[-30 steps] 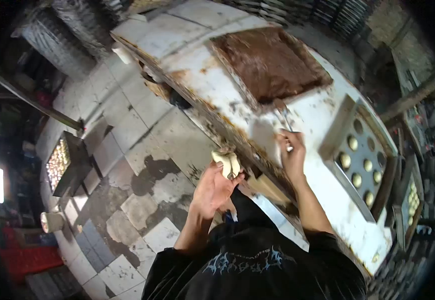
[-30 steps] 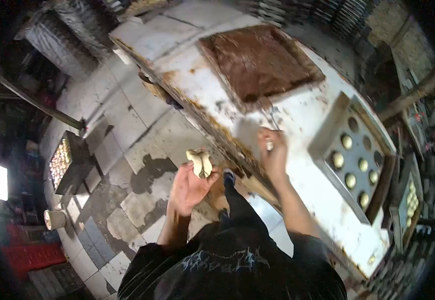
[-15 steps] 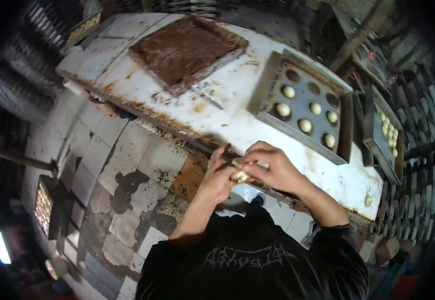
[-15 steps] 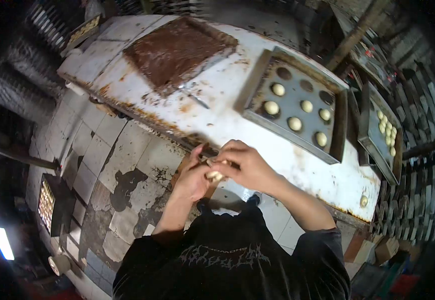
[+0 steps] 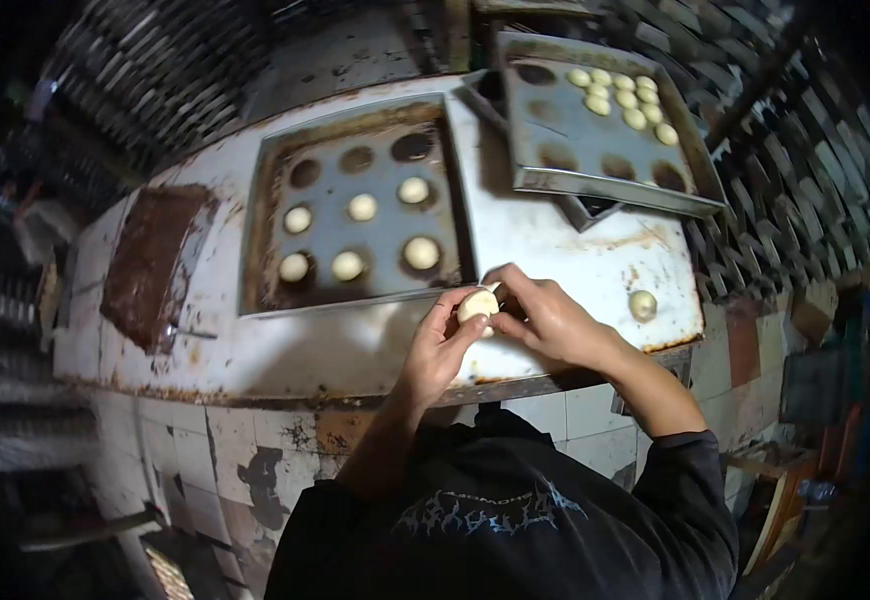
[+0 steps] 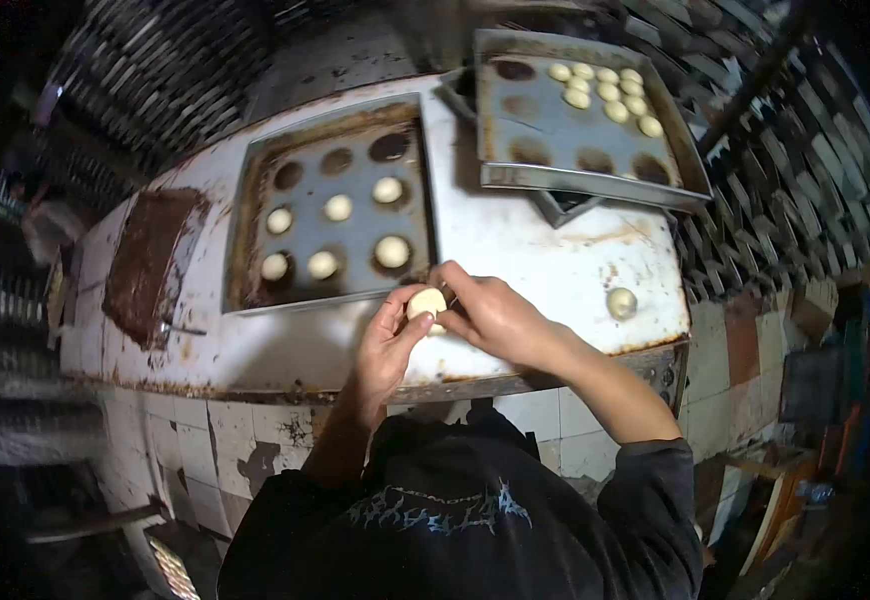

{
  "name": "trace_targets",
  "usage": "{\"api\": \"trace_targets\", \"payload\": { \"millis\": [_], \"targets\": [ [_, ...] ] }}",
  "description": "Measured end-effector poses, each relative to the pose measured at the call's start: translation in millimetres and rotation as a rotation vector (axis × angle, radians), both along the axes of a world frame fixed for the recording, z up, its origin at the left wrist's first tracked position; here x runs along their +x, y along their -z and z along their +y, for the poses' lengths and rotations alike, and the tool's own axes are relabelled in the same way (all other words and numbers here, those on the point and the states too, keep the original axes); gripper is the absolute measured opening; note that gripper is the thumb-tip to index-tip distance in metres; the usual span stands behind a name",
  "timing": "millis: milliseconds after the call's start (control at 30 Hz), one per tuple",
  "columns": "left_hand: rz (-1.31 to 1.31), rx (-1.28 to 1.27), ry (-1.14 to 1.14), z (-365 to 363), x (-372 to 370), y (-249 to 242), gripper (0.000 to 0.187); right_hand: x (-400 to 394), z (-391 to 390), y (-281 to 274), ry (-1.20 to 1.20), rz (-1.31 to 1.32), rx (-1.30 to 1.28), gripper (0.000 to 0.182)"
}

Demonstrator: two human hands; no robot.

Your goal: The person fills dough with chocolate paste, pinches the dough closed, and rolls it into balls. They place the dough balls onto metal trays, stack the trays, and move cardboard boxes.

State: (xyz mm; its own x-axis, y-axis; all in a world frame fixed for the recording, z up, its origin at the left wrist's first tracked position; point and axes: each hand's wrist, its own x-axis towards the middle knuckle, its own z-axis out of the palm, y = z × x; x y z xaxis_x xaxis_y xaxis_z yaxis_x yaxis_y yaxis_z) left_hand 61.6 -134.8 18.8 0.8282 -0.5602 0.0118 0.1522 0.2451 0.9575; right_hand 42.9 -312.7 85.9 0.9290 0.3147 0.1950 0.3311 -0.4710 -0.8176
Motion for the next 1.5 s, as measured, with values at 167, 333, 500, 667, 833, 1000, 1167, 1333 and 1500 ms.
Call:
{"api": "trace_targets", "payload": {
  "millis": [167,333,500,667,833,1000,1167,1333,1500],
  "targets": [
    [0.401,-0.177,-0.041,-65,8,2,0.035,-37,-31,60,0.249,-0.227,0.045,0.037],
    [0.196,0.0,-0.154,-107,8,54,0.027,-81,-32,114,0.405,-0.231,-0.306,0.041],
    [-0.704,0.832,0.064,-80,-5,59,0.046,-34,-69,151,0.915,-0.084,0.101,0.017],
    [-0.484,0.663,-0.061,1,-4,22,0.042,-12,23,142,0.517,-0.072,0.015,0.016],
    [-0.398,0.664,-0.088,122,9,22,0.038,-65,-27,183,0.332,0.234,-0.187,0.004],
    [-0.266,0.585,-0.142,197,18,28,0.04,14,7,165,0.96,-0.075,-0.355,0.012],
    [-0.235,0.494,0.067,248,31,25,0.042,-42,62,137,0.691,0.048,-0.707,0.026],
    [-0.171,0.393,-0.025,292,18,61,0.046,6,64,74,0.315,0.868,0.041,0.019],
    [-0.078,0.329,-0.101,317,-4,57,0.049,239,177,23,-0.121,-0.02,-0.398,0.028]
  ]
}}
